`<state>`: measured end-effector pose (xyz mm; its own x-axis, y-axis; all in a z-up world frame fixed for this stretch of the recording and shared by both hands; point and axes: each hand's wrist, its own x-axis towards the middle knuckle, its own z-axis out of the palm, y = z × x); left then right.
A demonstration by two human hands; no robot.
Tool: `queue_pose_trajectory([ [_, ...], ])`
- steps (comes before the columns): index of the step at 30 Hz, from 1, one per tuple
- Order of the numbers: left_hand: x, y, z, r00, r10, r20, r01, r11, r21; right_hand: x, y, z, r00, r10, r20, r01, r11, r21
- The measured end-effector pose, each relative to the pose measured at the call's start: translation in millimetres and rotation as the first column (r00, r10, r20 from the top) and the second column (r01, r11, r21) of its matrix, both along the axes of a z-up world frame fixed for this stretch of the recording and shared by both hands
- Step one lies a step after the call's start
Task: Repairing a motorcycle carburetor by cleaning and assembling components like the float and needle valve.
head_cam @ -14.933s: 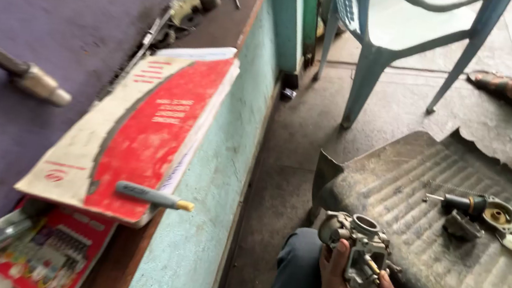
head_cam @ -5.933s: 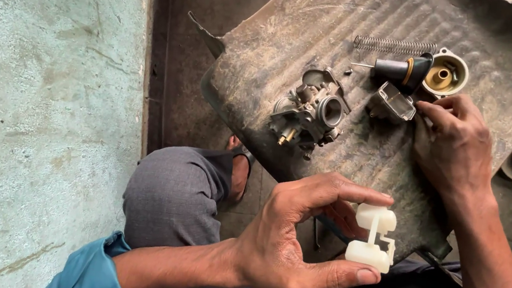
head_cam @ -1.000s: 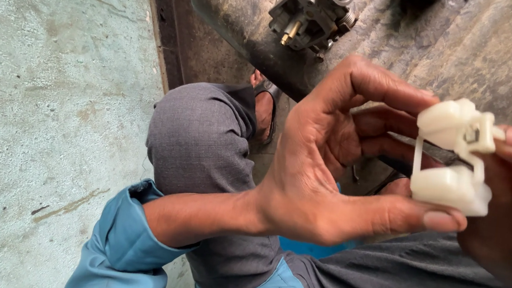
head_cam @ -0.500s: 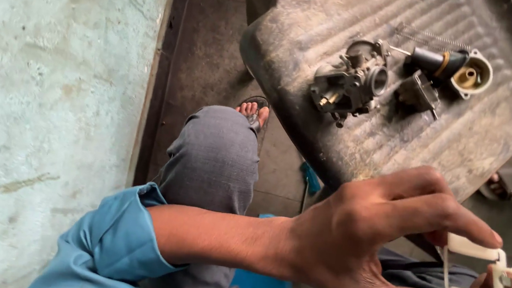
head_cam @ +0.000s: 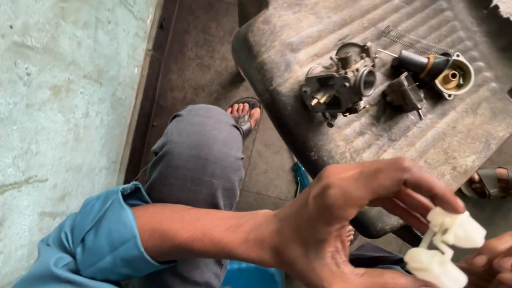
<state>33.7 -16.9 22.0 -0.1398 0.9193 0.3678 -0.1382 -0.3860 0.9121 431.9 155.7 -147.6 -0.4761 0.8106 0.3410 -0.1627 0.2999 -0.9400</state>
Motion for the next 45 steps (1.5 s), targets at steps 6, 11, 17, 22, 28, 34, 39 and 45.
queue_pose_trajectory([
  [6,7.5,-2.5,-1.5,0.99,-0.104,-0.096,0.103,0.995,-0.015,-131.5,-85.0,119.3,0.99,-0.096,-0.105,0.086,0.992,-0.097],
  [11,4.8,-6.8,3.7,0.991,-0.135,0.013,0.135,0.986,-0.094,-126.6,-76.3,99.7,0.998,-0.067,0.024,0.064,0.995,0.078],
  [17,4.3,5.8,19.0,0.983,-0.184,0.022,0.185,0.966,-0.179,-113.4,-85.1,92.6,0.973,-0.112,0.2,0.07,0.976,0.205],
  [22,2.6,7.6,22.9,0.974,-0.224,-0.008,0.22,0.96,-0.173,-164.3,-77.2,173.8,0.926,-0.115,0.361,-0.025,0.932,0.362],
  [28,7.9,1.9,12.5,0.936,-0.274,0.222,0.322,0.921,-0.221,-167.2,-73.0,181.4,0.899,-0.105,0.425,-0.109,0.887,0.449],
  [34,8.3,3.2,10.3,0.943,-0.267,0.2,0.308,0.926,-0.217,-151.5,-83.7,158.1,0.893,-0.112,0.437,-0.111,0.885,0.453],
  [39,7.3,-2.8,2.7,0.94,-0.27,0.21,0.312,0.928,-0.203,-126.8,-89.0,131.9,0.87,-0.163,0.465,-0.052,0.908,0.415],
  [45,9.0,-5.5,-4.5,0.938,-0.255,0.234,0.298,0.939,-0.172,-109.7,-79.5,122.2,0.824,-0.11,0.556,-0.213,0.848,0.484],
])
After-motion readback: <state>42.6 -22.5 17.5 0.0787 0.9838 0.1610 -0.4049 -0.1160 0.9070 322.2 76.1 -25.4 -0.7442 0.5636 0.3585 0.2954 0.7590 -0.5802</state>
